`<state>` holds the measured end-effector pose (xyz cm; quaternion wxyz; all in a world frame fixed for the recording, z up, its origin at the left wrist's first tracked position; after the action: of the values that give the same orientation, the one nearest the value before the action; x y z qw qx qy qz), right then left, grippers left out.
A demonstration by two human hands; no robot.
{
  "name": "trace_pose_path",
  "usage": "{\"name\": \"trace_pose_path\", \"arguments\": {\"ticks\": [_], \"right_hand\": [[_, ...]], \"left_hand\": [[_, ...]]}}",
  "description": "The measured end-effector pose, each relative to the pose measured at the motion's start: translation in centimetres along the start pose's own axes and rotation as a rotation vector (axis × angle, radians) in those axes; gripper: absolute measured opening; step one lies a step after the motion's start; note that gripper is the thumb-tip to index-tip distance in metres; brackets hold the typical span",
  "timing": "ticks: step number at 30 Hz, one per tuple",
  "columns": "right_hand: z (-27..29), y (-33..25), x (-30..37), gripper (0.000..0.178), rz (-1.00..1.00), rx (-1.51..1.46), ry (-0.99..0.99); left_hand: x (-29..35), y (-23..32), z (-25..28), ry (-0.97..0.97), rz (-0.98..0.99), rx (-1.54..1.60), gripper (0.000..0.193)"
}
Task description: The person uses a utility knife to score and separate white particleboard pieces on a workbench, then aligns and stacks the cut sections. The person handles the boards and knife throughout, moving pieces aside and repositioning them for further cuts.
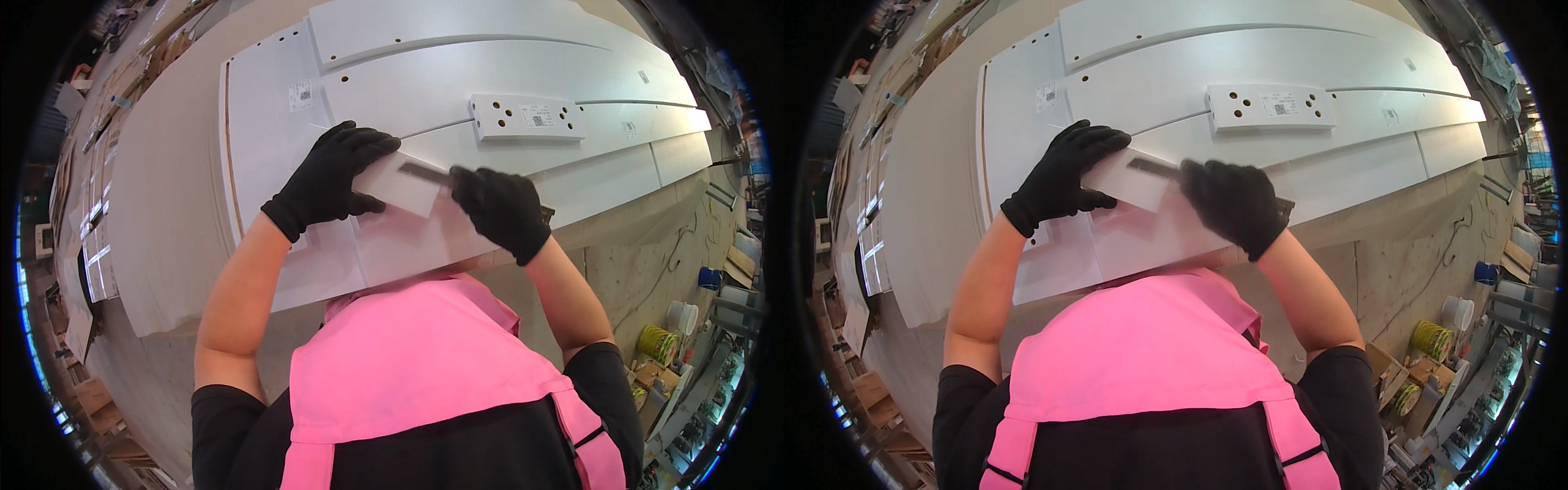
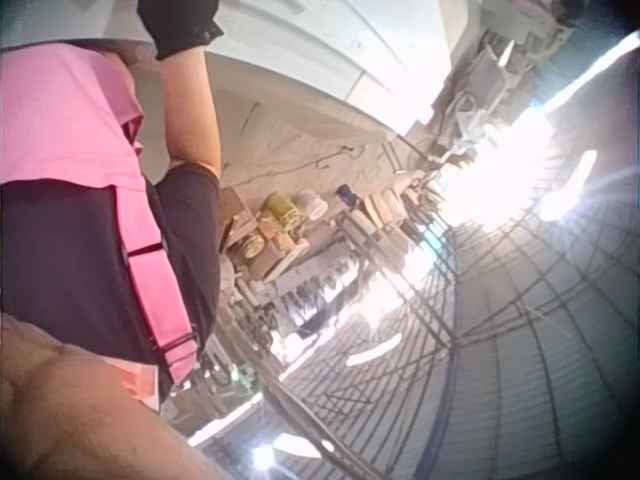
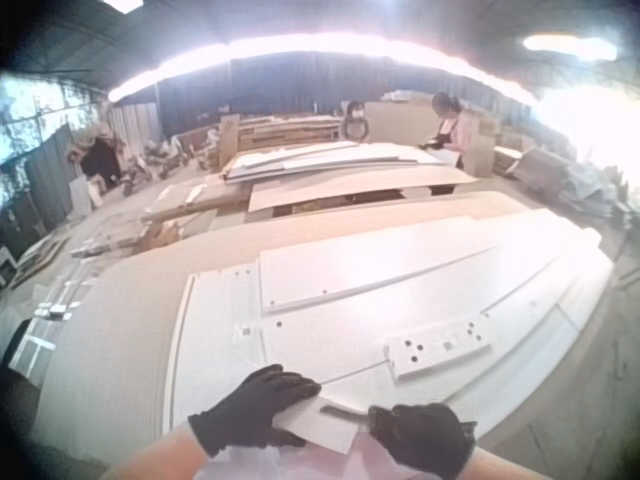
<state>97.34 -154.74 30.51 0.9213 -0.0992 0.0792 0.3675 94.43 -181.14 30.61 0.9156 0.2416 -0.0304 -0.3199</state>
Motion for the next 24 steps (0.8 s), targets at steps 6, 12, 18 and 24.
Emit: {"name": "trace_pose_path", "arguments": {"ticks": [6,12,18,24], "right_hand": [[-0.2,-0.4,0.7,0.026,-0.096,-0.059,0.08],[-0.4,-1.5,2.4,0.023,-0.023,-0.143,-0.14],[0.9,0.2,2.7,0.015,-0.205,-0.17,0.225],[-0.3,0.8,1.1,0.024,-0.333,-0.174,0.169]], "left_hand": [[0.1,-0.1,-0.2,0.011,-0.01,0.01,0.088],[0.2,-0.3,-0.2,0.066,-0.003,-0.017,0.085],[0.2,2.3,-1.5,0.247,0.282,-0.142,0.064],[0.6,-0.1,-0.5,0.075,0.435,0.122,0.034]]}}
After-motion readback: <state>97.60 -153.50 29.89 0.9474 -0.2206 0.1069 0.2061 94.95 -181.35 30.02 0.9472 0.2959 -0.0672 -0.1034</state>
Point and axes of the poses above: each hand's wrist, its own x-axis away from the middle knuckle, its own z-axis out of the back of the hand, y = z × x, the point moved 2 cm from there along -x, towards the middle knuckle, and after that the axes turned 4 degrees about z, right-handed, at the moved point
